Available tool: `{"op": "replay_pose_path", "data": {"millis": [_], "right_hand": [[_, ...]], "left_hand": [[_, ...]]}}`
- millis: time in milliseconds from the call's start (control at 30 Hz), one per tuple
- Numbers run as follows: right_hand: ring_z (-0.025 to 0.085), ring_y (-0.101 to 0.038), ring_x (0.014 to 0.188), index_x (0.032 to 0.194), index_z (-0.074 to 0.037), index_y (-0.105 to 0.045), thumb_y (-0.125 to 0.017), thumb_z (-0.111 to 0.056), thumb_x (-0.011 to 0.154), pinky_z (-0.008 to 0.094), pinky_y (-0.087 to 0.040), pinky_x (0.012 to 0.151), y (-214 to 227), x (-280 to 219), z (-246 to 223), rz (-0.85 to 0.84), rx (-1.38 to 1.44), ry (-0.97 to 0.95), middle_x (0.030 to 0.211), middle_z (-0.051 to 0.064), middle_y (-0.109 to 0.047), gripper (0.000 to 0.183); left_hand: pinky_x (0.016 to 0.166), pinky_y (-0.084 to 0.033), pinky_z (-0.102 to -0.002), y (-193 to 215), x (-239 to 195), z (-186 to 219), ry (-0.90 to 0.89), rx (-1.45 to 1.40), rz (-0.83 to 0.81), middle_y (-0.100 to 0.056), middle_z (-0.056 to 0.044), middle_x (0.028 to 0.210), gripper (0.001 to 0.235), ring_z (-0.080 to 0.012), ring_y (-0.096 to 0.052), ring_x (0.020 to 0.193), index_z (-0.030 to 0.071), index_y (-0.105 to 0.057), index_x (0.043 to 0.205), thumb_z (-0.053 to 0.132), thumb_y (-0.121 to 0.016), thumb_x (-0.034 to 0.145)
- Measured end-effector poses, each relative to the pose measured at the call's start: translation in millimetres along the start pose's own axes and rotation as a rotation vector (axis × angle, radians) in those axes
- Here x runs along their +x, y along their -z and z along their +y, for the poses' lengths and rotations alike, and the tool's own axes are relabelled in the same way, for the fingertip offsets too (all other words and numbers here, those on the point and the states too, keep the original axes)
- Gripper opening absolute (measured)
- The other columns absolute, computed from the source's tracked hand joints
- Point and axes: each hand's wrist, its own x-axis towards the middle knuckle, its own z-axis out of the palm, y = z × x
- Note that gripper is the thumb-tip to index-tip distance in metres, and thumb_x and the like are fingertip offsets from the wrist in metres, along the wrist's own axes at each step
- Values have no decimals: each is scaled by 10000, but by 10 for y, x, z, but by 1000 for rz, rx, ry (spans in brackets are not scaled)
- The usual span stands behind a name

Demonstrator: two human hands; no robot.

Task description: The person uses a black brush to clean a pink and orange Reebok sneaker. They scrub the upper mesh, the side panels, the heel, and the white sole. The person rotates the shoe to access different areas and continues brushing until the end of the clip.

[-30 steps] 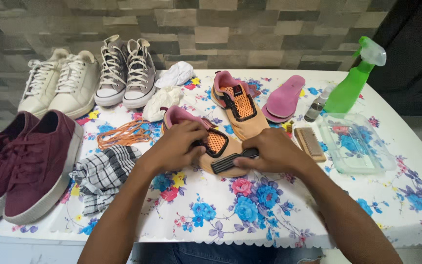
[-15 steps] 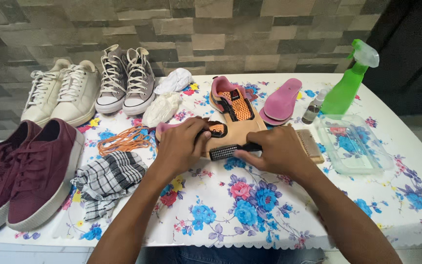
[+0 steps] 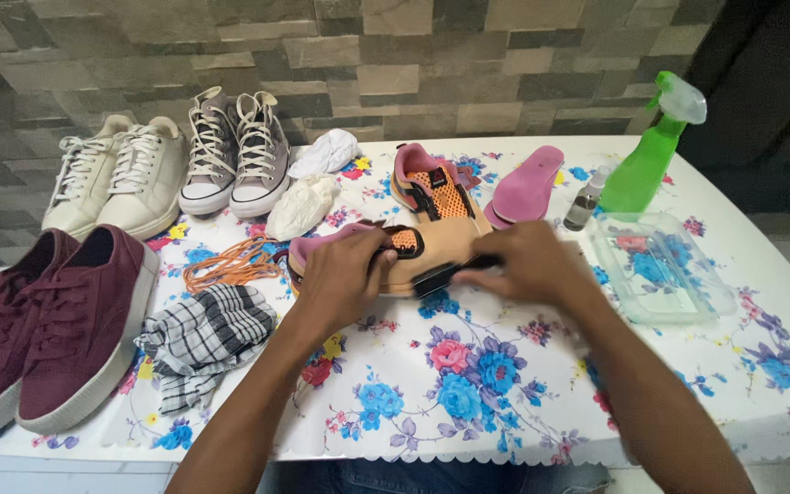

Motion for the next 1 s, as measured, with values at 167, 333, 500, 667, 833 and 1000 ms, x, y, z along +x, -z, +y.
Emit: {"op": "replay_pose_path", "data": {"millis": [167, 333, 500, 667, 833, 1000], "right_hand": [[361, -735, 664, 830, -203, -761, -830, -594, 781, 429, -563, 645, 224, -143, 427, 47, -83, -87, 615, 88, -715, 400], [233, -724, 567, 800, -257, -787, -782, -677, 821, 319, -553, 604, -129, -23, 122, 5, -16, -4, 600, 2, -735, 420], [424, -740, 751, 885, -200, -803, -830, -638, 751, 496, -584, 715, 206, -122, 405, 14, -138, -122, 687, 146, -742, 459], [358, -747, 724, 817, -239, -755, -808, -671, 765, 442, -579, 702, 157, -116, 395, 12, -111, -162, 652, 75, -727, 438], [282, -750, 671, 742, -269, -731, -843, -680, 741, 368, -563, 634, -19, -6, 131, -59, -59, -42, 617, -6, -722, 426], [427, -749, 891, 928, -203, -800, -831, -576, 767, 511, -576, 783, 338, -189, 641, -83, -133, -266, 808, 154, -782, 407]], "left_hand": [[753, -594, -482, -6, -4, -14, 10, 10, 32, -756, -96, 905, 158, -358, -765, 894, 193, -679, 1121, 288, -583, 1038], [730, -596, -432, -25, 11, -13, 20, 26, 43, -757, -63, 874, 128, -321, -773, 853, 196, -684, 1102, 259, -601, 1026], [723, -584, -461, 58, -12, -9, 10, 37, 40, -752, -83, 868, 133, -358, -761, 853, 207, -669, 1111, 251, -617, 997], [713, -581, -455, 8, 6, 28, 11, 17, 43, -750, -94, 832, 118, -363, -761, 821, 181, -678, 1081, 234, -609, 1002], [710, -584, -466, 20, -17, 71, -41, -15, 4, -749, -107, 815, 83, -370, -765, 824, 167, -679, 1026, 217, -622, 991], [741, -598, -513, -107, -3, -10, -14, 32, -76, -777, -92, 919, 144, -394, -767, 819, 190, -661, 1102, 277, -604, 1001]]}}
